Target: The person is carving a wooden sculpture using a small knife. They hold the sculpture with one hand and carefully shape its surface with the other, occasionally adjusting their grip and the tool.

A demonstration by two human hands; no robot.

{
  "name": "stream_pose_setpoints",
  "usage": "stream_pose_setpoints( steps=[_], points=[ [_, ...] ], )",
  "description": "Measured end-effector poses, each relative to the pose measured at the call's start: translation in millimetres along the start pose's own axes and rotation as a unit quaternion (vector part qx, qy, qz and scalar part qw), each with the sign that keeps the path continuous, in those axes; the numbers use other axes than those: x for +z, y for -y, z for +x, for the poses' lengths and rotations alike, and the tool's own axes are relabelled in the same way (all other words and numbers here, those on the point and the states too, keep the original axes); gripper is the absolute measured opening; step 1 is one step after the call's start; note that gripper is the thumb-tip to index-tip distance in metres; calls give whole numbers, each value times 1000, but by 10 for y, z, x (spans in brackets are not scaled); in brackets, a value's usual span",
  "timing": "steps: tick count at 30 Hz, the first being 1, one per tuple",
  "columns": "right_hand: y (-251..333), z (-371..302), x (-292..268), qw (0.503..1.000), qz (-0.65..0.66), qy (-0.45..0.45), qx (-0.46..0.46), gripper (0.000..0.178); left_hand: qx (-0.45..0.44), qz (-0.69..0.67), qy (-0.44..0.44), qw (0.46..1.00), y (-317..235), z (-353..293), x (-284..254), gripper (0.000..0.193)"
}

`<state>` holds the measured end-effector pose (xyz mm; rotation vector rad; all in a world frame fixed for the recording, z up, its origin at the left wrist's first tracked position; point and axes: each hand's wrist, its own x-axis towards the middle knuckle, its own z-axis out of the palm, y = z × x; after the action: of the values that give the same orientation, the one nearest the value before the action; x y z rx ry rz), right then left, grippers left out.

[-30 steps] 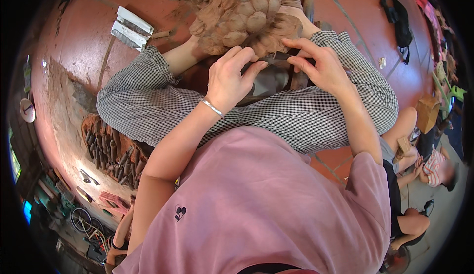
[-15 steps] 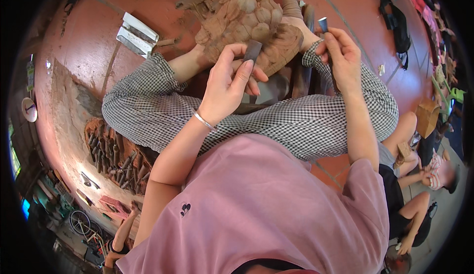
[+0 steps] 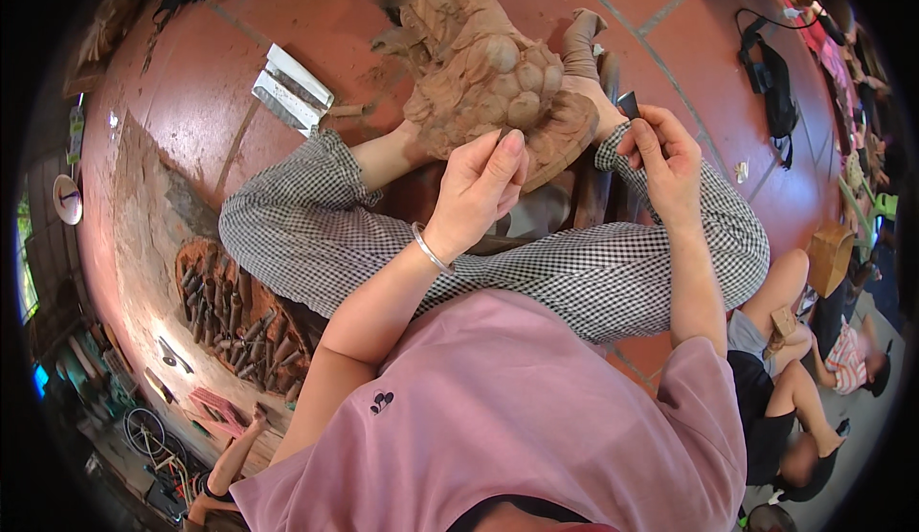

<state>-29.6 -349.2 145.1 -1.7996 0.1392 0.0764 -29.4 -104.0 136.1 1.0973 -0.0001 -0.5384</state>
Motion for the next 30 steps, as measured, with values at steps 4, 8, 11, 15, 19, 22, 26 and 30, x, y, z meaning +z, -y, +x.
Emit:
stream_pose_setpoints(
  steps=[4,8,11,15,19,22,26,30],
  points=[
    [20,-13,38,1000,-21,14,-3,22,-14,11,-3,1000,1,-23,-43,51],
    [3,-15,61,999,-25,25,2,21,-54,43,-22,997,-10,-49,-38,58],
    [5,-23,56,998,-39,36,15,21,-104,34,-19,994,-26,-56,-61,58],
    [9,-29,85,997,-35,54,31,20,-38,152,-10,988,143,4,-96,41],
    [-48,-60,135,993,-31,93,63,25,53,373,-7,926,182,13,-72,20],
    [0,-94,166,984,-82,143,63,29,54,422,7,905,195,0,-84,17],
    [-3,-106,184,975,-111,184,54,35,29,477,52,877,103,-6,-62,16],
    [-60,-111,207,973,-96,197,68,35,147,451,26,880,178,-51,-26,11]
  ],
)
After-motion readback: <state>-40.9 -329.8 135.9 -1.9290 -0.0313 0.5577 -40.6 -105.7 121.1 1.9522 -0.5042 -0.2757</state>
